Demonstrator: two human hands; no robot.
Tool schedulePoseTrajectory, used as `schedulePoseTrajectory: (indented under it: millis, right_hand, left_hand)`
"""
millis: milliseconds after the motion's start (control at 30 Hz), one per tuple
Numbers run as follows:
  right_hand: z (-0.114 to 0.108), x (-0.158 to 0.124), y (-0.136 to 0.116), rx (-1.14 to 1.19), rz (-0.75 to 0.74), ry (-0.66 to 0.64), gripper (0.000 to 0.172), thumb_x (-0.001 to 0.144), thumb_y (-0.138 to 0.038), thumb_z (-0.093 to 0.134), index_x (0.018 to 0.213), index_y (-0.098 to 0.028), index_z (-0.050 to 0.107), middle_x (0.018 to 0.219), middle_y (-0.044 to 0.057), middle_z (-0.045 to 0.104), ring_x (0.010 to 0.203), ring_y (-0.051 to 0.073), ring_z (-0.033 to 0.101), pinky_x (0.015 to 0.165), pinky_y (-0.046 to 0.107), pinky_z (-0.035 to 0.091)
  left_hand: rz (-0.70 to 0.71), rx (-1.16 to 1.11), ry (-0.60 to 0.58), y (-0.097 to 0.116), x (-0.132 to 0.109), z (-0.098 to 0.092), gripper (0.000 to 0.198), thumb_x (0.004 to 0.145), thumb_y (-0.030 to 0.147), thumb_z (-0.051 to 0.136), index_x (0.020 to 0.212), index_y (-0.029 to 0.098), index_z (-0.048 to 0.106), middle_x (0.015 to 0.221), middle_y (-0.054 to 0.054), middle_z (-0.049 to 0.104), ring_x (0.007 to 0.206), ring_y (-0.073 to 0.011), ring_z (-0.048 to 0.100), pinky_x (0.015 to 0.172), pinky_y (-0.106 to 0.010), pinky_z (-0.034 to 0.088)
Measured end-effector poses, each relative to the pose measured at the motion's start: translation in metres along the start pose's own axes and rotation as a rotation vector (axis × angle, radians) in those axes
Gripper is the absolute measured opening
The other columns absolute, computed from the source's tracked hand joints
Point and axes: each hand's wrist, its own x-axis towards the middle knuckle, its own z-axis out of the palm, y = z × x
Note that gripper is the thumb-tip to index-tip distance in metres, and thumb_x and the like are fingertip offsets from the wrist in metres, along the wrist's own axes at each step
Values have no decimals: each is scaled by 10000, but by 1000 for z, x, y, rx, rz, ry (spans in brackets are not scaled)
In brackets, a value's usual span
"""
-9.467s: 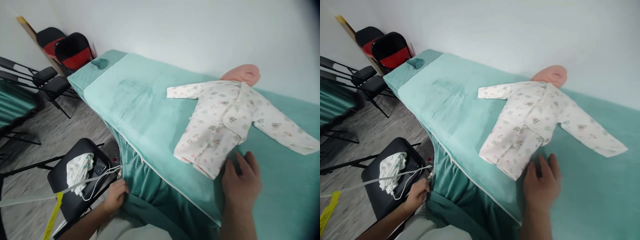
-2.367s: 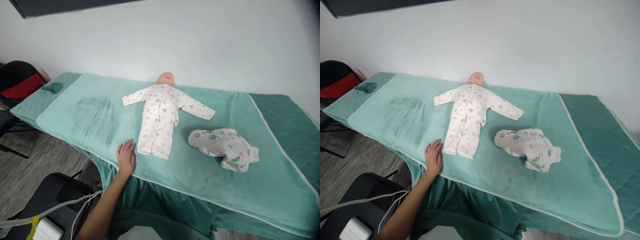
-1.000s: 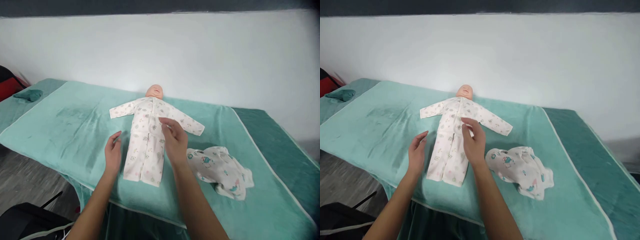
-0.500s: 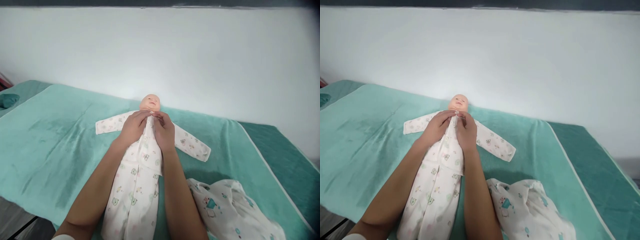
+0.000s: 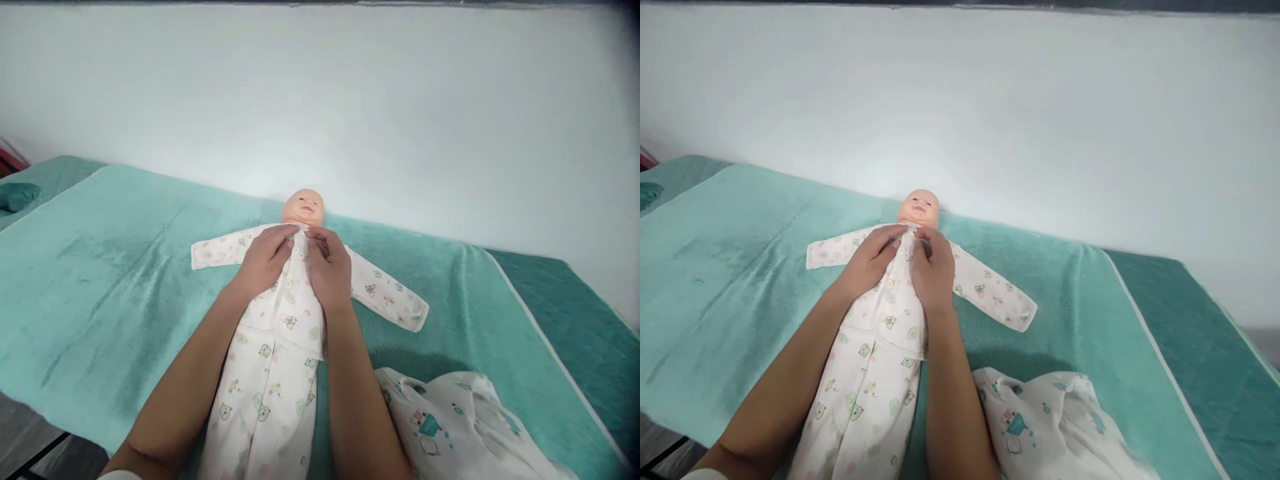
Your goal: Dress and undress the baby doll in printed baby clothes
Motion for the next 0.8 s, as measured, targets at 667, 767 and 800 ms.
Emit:
schedulePoseTrajectory:
  millis: [667,767,800]
  right_hand:
    - [-1,2,6,129,27,-11,301,887,-324,635,1165,-265,736,1285,50,757,1223,256,684,1126,491,507]
    - [-2,2,7,54,0,-87,399,927,-338,604,1316,-288,674,1434,58,684,1361,267,609,1170,513,476]
    - [-2,3,6,17,-22,-124,424,943,-343,586,1359,-292,650,1469,59,663,1402,272,578,1192,528,454]
  left_hand:
    - [-38,-49,4,0,-2,0,378,1038,317,482,1373,245,642,1476,-52,666,1405,-218,570,1241,-430,415]
    - [-50,-53,27,-2,-2,1,343,1028,318,503,1323,243,661,1474,-57,659,1416,-226,554,1246,-440,403]
    - [-49,-54,33,-3,-2,2,327,1025,315,507,1300,243,669,1474,-58,656,1420,-227,549,1249,-443,398]
